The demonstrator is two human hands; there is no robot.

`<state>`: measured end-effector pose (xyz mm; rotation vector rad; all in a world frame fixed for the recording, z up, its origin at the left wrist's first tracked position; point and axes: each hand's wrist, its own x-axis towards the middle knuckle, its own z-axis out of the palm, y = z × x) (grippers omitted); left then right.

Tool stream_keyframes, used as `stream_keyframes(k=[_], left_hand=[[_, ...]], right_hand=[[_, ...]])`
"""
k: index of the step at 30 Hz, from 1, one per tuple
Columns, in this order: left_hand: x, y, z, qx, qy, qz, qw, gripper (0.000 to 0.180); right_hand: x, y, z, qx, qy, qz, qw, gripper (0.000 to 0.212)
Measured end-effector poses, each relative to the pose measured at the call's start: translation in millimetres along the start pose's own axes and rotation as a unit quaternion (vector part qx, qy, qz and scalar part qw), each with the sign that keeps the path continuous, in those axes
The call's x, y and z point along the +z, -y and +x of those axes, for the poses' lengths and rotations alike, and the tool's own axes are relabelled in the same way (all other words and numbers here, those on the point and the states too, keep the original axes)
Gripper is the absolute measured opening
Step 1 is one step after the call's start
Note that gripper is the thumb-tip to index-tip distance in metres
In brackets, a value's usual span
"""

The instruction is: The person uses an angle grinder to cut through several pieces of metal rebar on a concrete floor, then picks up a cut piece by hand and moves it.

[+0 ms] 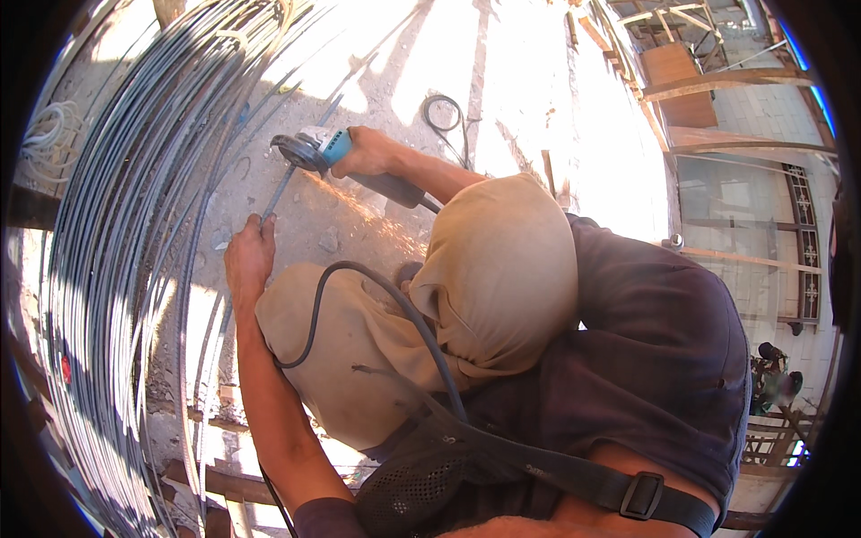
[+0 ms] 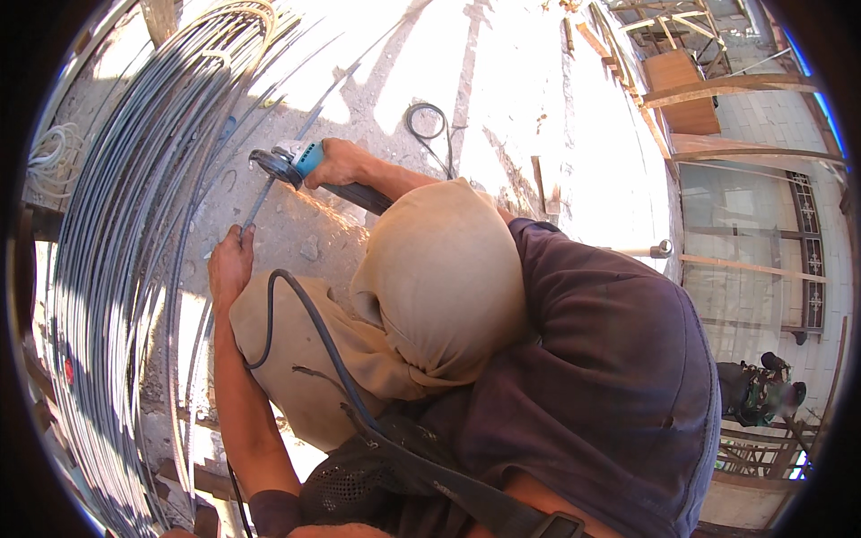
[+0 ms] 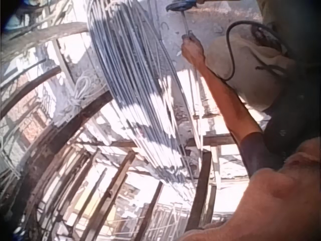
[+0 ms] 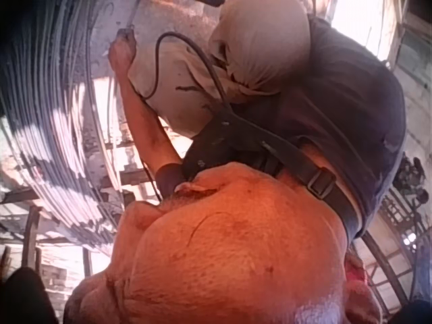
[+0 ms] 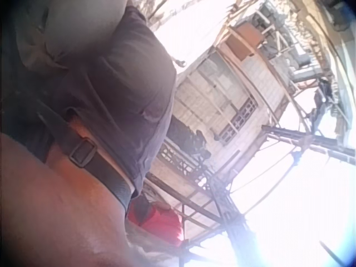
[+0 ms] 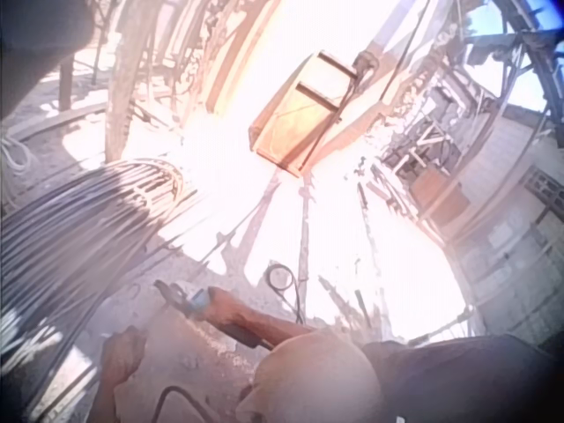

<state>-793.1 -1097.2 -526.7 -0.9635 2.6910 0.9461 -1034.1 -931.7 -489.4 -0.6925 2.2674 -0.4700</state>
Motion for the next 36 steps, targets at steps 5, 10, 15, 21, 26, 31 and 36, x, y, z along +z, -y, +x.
stream_keyframes(k=[5, 10, 15, 21, 26, 31, 36], left_hand=[[-4, -2, -3, -0.012, 0.008, -0.002, 1.0, 0.047], [-5, -4, -1, -0.009, 0.012, -0.004, 1.0, 0.047], [-5, 1, -2, -0.015, 0.006, -0.006, 1.0, 0.046], [-3, -2, -3, 0.001, 0.006, -0.007, 1.0, 0.045], [-5, -2, -2, -0.006, 0.002, -0.011, 1.0, 0.045], [-2, 4, 1, -0.015, 0.019, -0.016, 1.0, 0.046], [-3, 2, 1, -0.009, 0.018, -0.015, 1.0, 0.049]], right_hand=[[0, 7, 2, 0.008, 0.007, 0.009, 1.0, 0.077], [-1, 1, 7, 0.0, 0.0, 0.012, 1.0, 0.076], [-3, 5, 0, 0.01, 0.007, -0.015, 1.0, 0.073], [1, 3, 3, 0.007, -0.008, 0.012, 1.0, 0.078], [0, 4, 0, 0.008, -0.031, 0.009, 0.999, 0.076], [-15, 2, -6, 0.002, -0.009, 0.069, 0.998, 0.068], [-9, -3, -14, 0.005, -0.031, 0.057, 0.998, 0.076]])
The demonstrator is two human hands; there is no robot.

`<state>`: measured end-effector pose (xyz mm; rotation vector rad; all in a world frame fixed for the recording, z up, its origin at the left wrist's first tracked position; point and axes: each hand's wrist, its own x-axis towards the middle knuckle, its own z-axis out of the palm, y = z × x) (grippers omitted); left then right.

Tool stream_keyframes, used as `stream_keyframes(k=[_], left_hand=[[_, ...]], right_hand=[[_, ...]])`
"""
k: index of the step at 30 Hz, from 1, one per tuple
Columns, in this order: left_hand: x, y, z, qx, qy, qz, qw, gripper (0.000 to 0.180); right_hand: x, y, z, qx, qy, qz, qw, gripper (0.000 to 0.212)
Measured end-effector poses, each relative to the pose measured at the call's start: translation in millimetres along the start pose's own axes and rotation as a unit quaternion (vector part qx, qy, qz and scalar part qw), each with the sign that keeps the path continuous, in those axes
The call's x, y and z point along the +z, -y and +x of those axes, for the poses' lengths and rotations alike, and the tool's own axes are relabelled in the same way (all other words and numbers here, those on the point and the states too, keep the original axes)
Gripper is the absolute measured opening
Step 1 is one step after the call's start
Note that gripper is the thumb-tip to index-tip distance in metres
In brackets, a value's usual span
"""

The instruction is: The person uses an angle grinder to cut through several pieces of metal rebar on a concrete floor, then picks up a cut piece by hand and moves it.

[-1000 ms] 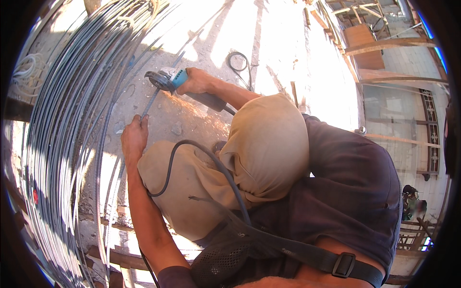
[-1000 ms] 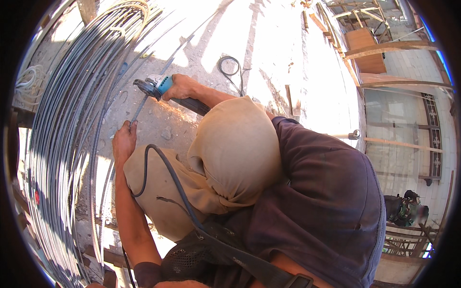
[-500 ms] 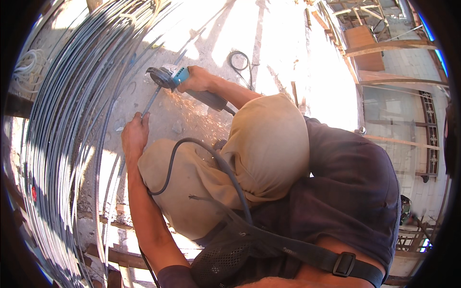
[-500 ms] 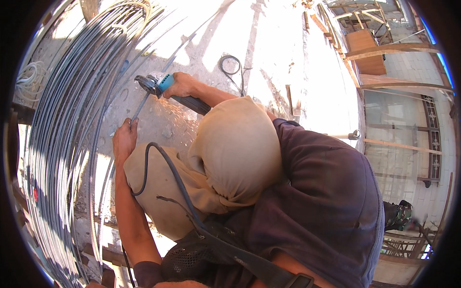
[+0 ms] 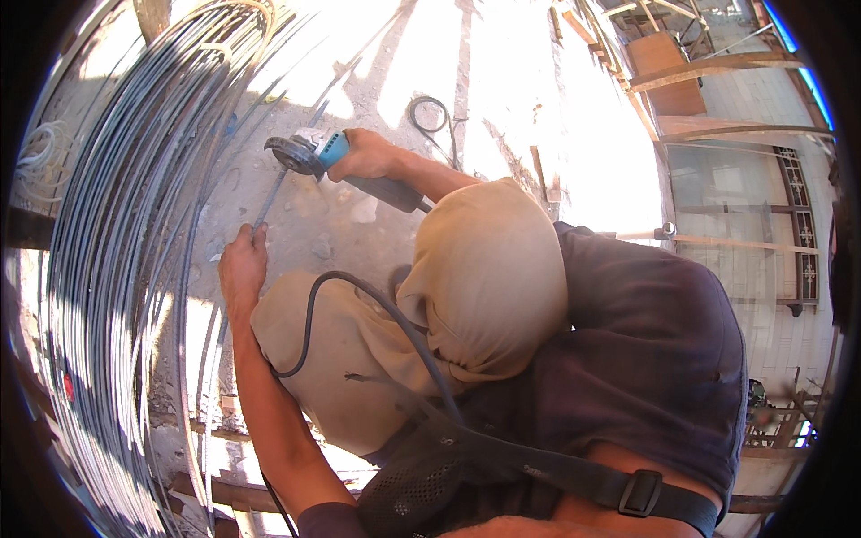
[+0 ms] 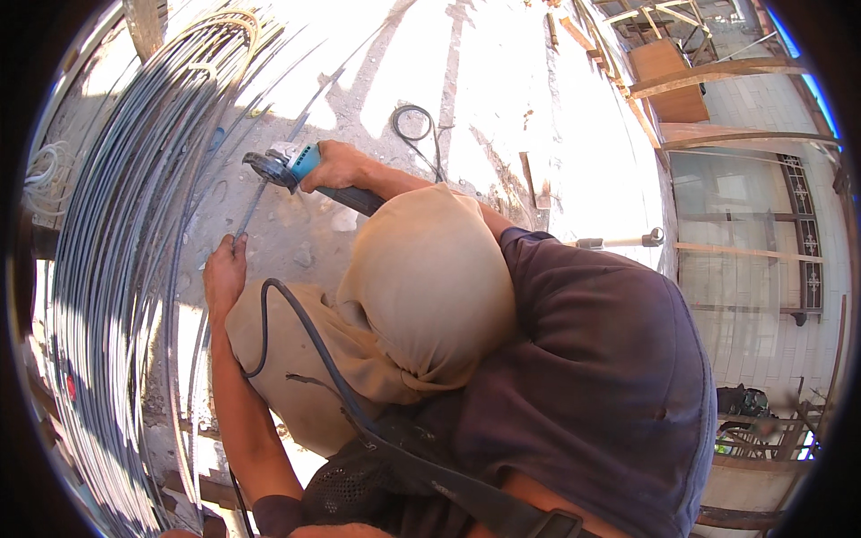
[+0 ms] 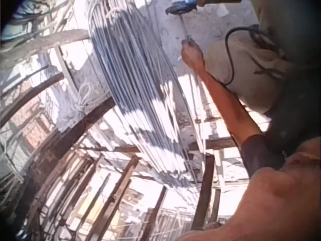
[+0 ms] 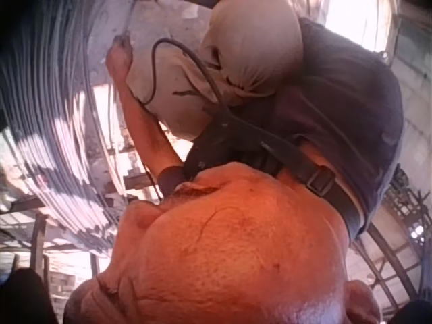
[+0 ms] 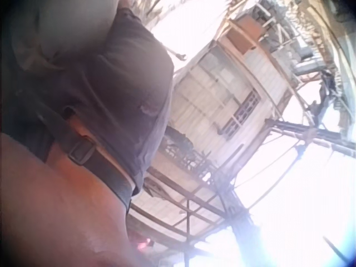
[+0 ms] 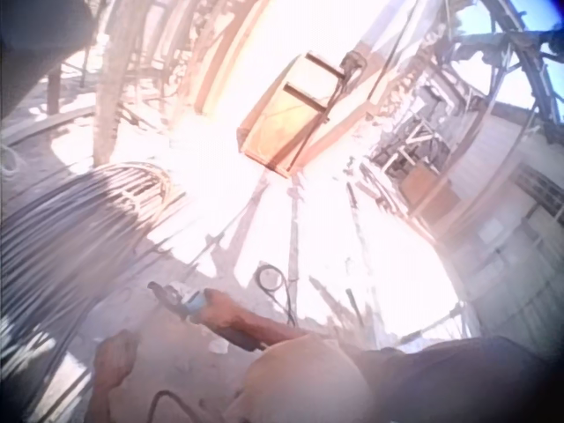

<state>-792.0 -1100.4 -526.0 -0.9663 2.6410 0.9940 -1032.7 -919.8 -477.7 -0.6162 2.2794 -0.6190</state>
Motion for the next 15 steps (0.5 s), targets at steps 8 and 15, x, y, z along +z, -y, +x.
stream_keyframes(k=[8, 15], left_hand=[[3, 1, 2, 0.006, -0.014, 0.016, 1.0, 0.049], [1, -3, -1, 0.003, -0.026, 0.009, 1.0, 0.048]], right_hand=[[8, -8, 2, -0.001, 0.008, -0.047, 0.999, 0.079], [9, -12, 2, -0.007, 0.008, -0.046, 0.999, 0.08]])
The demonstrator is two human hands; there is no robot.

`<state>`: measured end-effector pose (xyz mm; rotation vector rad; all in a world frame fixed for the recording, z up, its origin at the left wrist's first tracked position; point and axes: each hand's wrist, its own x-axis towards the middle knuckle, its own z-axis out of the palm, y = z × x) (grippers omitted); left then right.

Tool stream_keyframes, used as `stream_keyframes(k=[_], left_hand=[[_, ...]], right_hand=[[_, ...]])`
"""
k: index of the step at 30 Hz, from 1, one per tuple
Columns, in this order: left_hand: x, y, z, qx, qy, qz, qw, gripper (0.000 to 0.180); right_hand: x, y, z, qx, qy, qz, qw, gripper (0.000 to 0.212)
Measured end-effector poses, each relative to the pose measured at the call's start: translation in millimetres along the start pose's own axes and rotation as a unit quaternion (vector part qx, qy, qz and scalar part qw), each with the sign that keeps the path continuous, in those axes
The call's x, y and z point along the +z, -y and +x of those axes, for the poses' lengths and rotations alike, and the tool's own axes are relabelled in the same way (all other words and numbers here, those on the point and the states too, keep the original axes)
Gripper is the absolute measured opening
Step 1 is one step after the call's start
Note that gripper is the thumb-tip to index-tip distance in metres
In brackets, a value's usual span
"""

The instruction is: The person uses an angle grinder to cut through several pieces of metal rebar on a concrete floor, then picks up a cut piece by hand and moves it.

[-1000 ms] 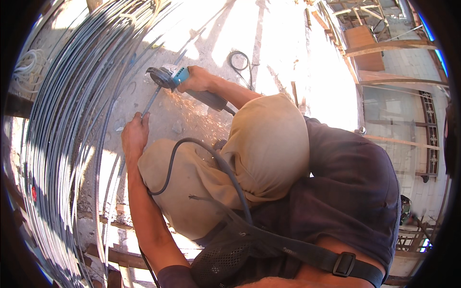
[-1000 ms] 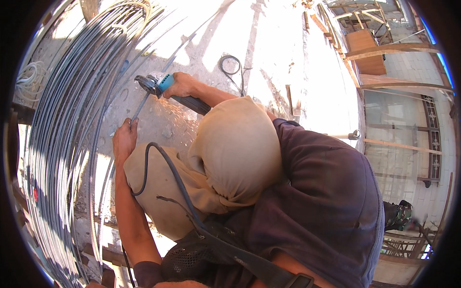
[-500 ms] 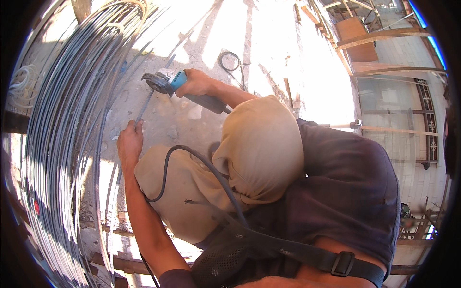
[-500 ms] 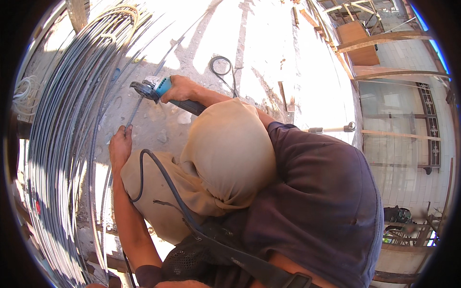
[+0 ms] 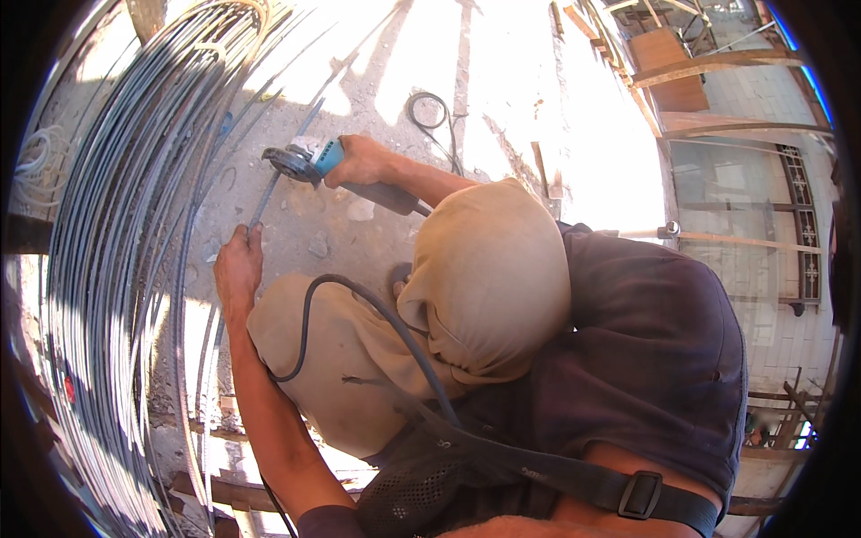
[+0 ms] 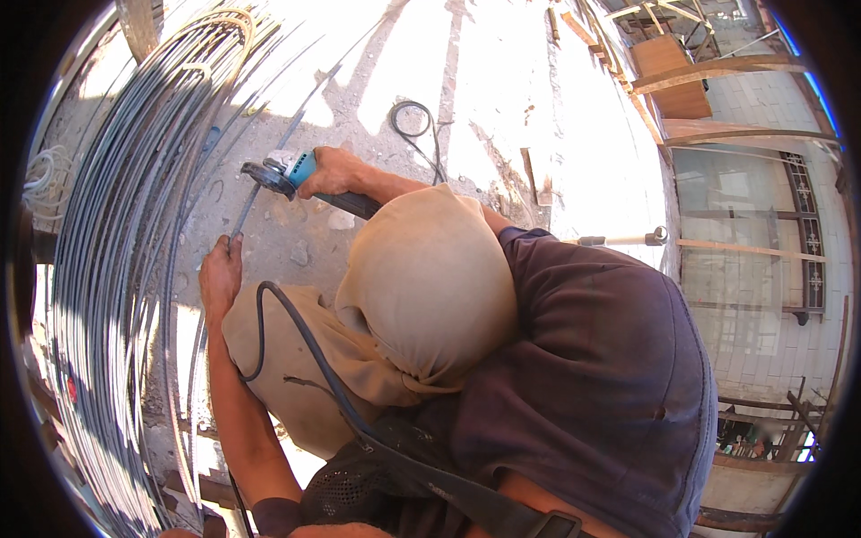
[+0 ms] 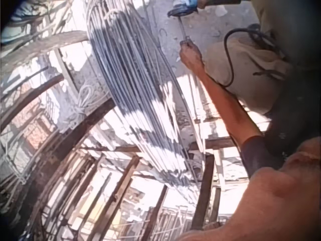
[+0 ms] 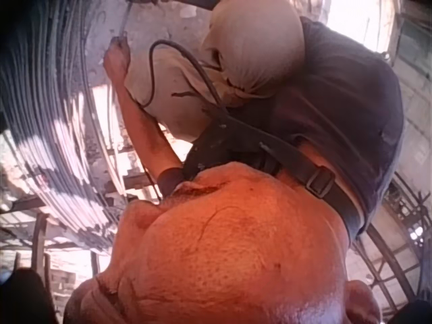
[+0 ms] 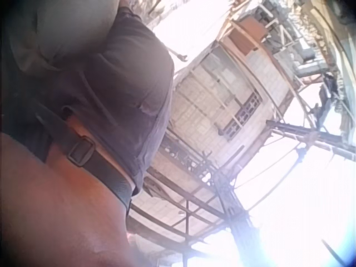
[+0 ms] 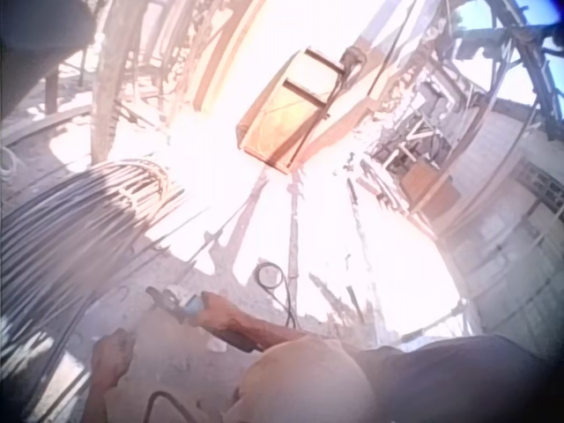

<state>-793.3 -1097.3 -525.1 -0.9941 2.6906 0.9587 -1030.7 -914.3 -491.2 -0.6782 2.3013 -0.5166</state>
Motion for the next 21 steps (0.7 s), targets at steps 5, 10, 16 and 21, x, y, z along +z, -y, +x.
stream_keyframes(k=[5, 10, 16, 21], left_hand=[[-3, 0, 0, -0.002, 0.017, 0.008, 1.0, 0.048], [-1, 1, 1, -0.004, 0.021, 0.006, 1.0, 0.048], [-2, -1, 2, -0.007, 0.027, 0.002, 1.0, 0.048], [-4, 3, 0, -0.021, 0.041, 0.003, 0.999, 0.049]], right_hand=[[2, 1, -1, 0.003, 0.001, -0.003, 1.0, 0.08], [5, 1, 3, 0.003, -0.004, 0.008, 1.0, 0.079], [5, 0, 9, -0.004, 0.001, 0.009, 1.0, 0.08], [3, 13, 10, 0.001, 0.022, -0.014, 1.0, 0.079]])
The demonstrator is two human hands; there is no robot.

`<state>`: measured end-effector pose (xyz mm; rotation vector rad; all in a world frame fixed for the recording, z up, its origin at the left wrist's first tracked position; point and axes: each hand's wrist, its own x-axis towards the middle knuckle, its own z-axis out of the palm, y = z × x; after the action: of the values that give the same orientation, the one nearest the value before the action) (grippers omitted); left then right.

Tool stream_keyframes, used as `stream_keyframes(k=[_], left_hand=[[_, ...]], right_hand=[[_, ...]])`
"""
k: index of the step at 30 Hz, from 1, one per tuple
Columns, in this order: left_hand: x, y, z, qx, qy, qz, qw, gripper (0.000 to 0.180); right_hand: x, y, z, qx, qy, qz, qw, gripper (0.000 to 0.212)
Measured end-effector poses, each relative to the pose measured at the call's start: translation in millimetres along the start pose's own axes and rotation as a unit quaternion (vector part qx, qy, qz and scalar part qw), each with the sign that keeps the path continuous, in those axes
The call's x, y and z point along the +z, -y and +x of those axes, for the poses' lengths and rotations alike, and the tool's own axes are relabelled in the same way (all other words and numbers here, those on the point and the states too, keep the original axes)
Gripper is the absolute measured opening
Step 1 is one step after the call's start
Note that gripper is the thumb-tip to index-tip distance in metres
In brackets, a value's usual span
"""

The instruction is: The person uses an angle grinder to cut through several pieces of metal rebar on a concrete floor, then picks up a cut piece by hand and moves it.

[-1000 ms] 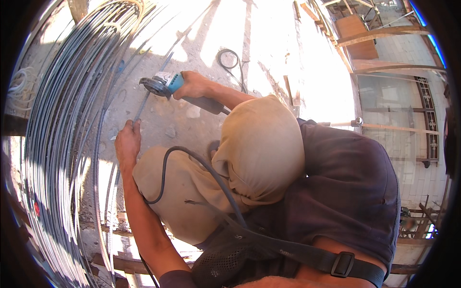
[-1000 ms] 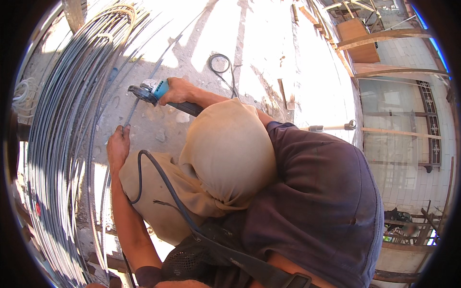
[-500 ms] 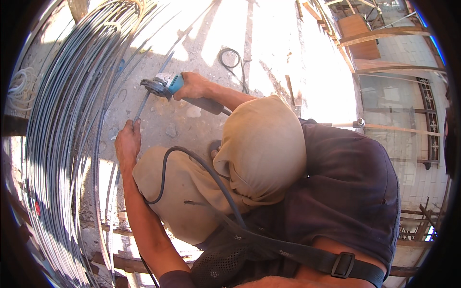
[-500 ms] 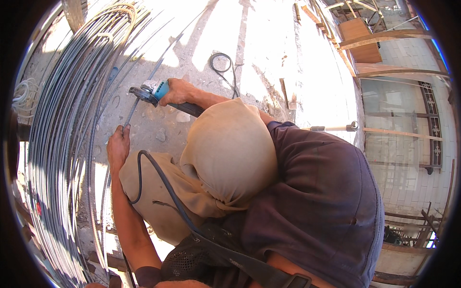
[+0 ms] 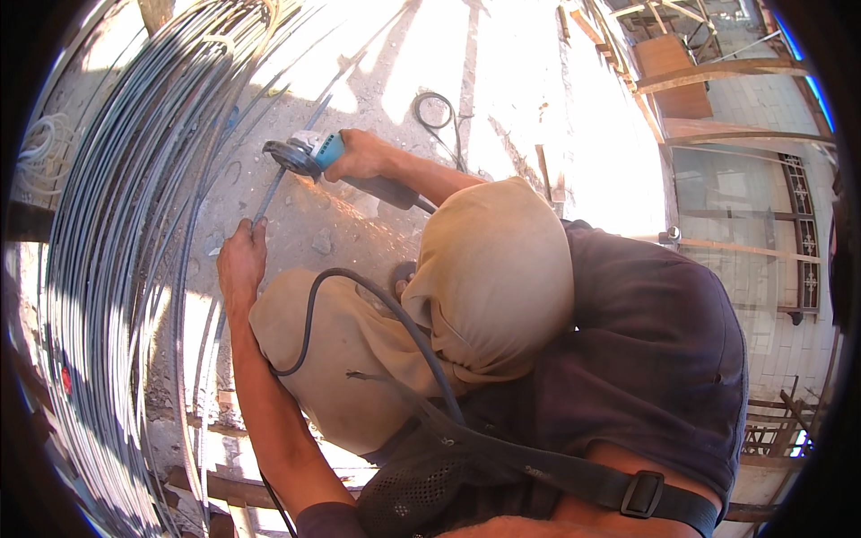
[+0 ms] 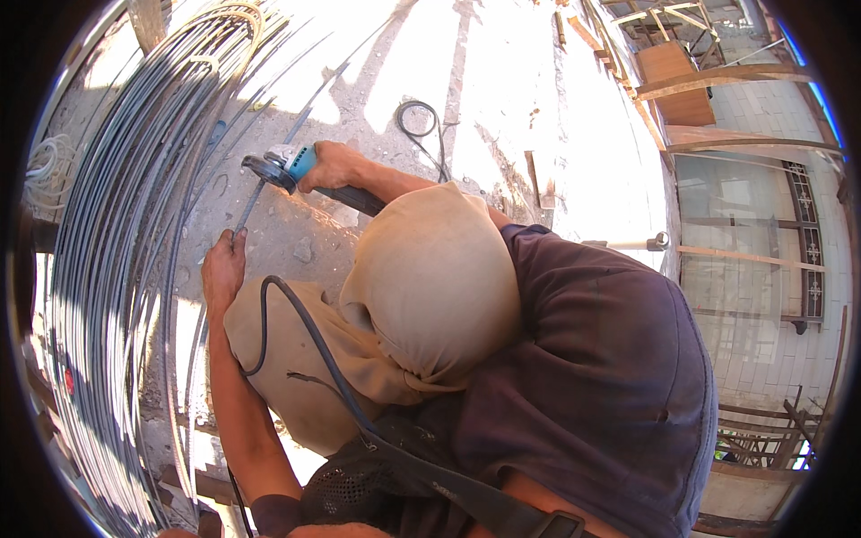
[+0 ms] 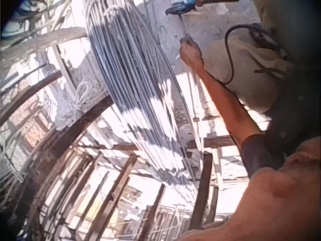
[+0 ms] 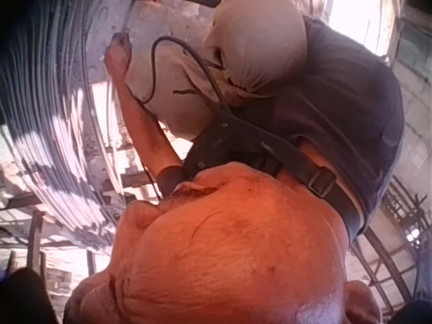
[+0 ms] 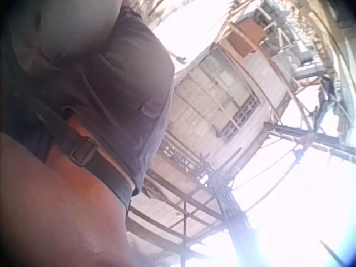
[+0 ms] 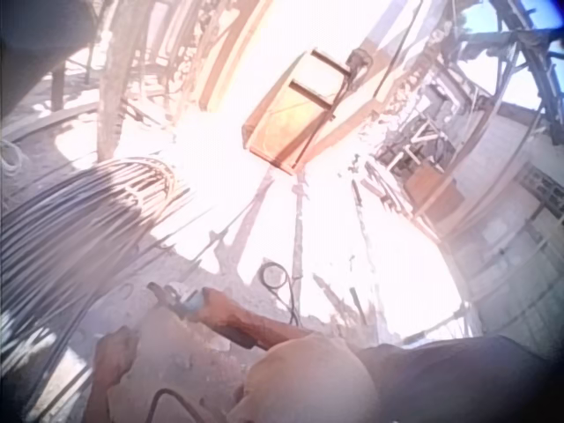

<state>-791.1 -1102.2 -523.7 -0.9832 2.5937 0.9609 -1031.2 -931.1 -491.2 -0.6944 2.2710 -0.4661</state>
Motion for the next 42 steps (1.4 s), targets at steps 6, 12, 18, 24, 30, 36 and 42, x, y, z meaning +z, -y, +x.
stream_keyframes(k=[6, 12, 18, 24, 30, 36, 42], left_hand=[[2, -4, 2, 0.013, -0.011, -0.003, 1.0, 0.049], [2, -2, 1, 0.021, -0.017, -0.002, 1.0, 0.047], [2, -3, 0, 0.021, -0.027, -0.007, 0.999, 0.046], [4, 0, 1, 0.015, -0.029, -0.011, 0.999, 0.048], [0, -4, 0, 0.019, -0.023, -0.004, 1.0, 0.048], [0, -4, -1, 0.017, -0.02, -0.001, 1.0, 0.047], [1, -4, -1, 0.016, -0.024, -0.002, 1.0, 0.047]], right_hand=[[-7, 2, -7, 0.011, -0.013, -0.01, 1.0, 0.078], [-5, 4, -4, 0.005, -0.004, 0.0, 1.0, 0.077], [-3, -2, 2, 0.006, -0.012, -0.004, 1.0, 0.078], [-1, -5, -1, 0.004, -0.013, -0.023, 1.0, 0.079], [-1, -12, -4, 0.011, -0.013, -0.02, 1.0, 0.077], [3, -16, -4, -0.002, -0.015, 0.005, 1.0, 0.077], [1, -11, 0, 0.004, -0.013, 0.0, 1.0, 0.078]])
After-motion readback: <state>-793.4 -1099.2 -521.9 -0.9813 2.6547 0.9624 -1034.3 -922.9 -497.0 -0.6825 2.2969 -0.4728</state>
